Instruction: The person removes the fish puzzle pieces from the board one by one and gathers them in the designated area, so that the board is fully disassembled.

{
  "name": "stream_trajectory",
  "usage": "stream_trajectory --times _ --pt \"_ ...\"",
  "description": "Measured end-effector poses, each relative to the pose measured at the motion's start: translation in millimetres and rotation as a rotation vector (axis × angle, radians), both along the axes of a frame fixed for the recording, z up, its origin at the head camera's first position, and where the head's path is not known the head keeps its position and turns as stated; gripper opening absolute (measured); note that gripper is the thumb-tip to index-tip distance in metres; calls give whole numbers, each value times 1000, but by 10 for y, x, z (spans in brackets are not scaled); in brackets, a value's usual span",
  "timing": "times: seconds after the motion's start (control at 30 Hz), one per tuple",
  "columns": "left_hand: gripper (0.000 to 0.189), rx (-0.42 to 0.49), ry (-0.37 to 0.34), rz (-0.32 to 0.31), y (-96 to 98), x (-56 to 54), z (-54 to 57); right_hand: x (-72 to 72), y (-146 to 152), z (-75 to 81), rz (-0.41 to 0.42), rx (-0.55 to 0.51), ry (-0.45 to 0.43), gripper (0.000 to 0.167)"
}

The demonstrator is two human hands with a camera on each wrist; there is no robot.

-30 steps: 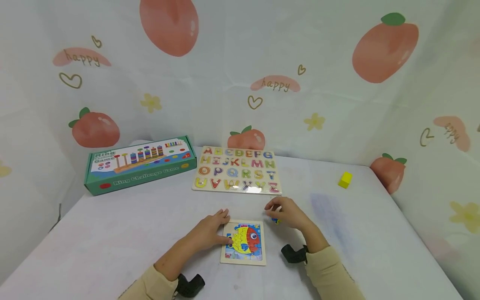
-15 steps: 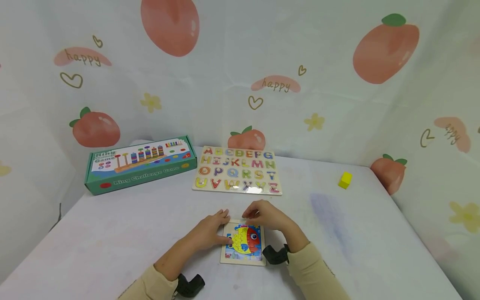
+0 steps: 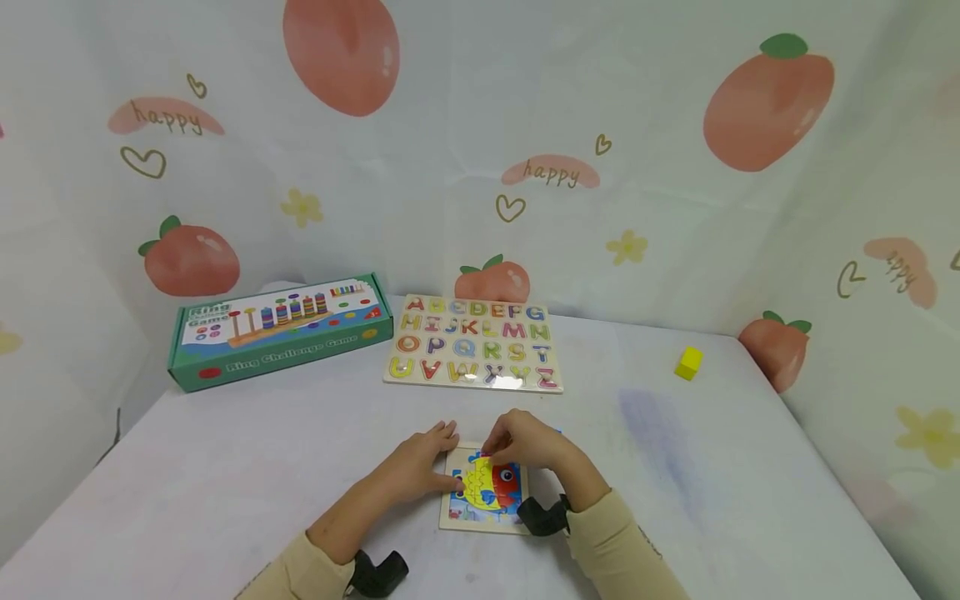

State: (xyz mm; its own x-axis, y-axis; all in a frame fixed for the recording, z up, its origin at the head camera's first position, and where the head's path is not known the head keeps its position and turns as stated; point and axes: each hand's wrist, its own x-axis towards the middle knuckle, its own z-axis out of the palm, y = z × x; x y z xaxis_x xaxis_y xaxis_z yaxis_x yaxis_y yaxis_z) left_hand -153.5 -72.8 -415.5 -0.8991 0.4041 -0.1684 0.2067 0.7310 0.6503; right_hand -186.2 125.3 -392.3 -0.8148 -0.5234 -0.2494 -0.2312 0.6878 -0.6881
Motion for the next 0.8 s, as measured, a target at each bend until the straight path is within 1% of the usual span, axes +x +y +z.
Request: stream_trajectory --times 0.17,0.37,0.47,0.5,0.67,0.73,0.8 --pt "71 3 -2 -1 -3 -8 1 13 -15 15 -10 -4 0 9" --pt "71 4 3 -3 3 -2 -5 13 -38 -30 -25 -6 0 10" --pt "72 6 4 -5 6 -3 -6 14 -41 -36 -25 -9 -3 10" --pt "72 5 4 -6 7 -7 -8 17 -38 -32 -13 -10 5 10" --pt "71 1 0 -8 9 -12 -5 18 -44 -52 3 -17 -13 8" --pt "71 -1 -3 -6 11 -8 -2 20 -61 -62 -7 -20 -20 8" --pt "71 -3 -1 -5 13 -9 1 25 -70 -61 -7 -23 -8 8"
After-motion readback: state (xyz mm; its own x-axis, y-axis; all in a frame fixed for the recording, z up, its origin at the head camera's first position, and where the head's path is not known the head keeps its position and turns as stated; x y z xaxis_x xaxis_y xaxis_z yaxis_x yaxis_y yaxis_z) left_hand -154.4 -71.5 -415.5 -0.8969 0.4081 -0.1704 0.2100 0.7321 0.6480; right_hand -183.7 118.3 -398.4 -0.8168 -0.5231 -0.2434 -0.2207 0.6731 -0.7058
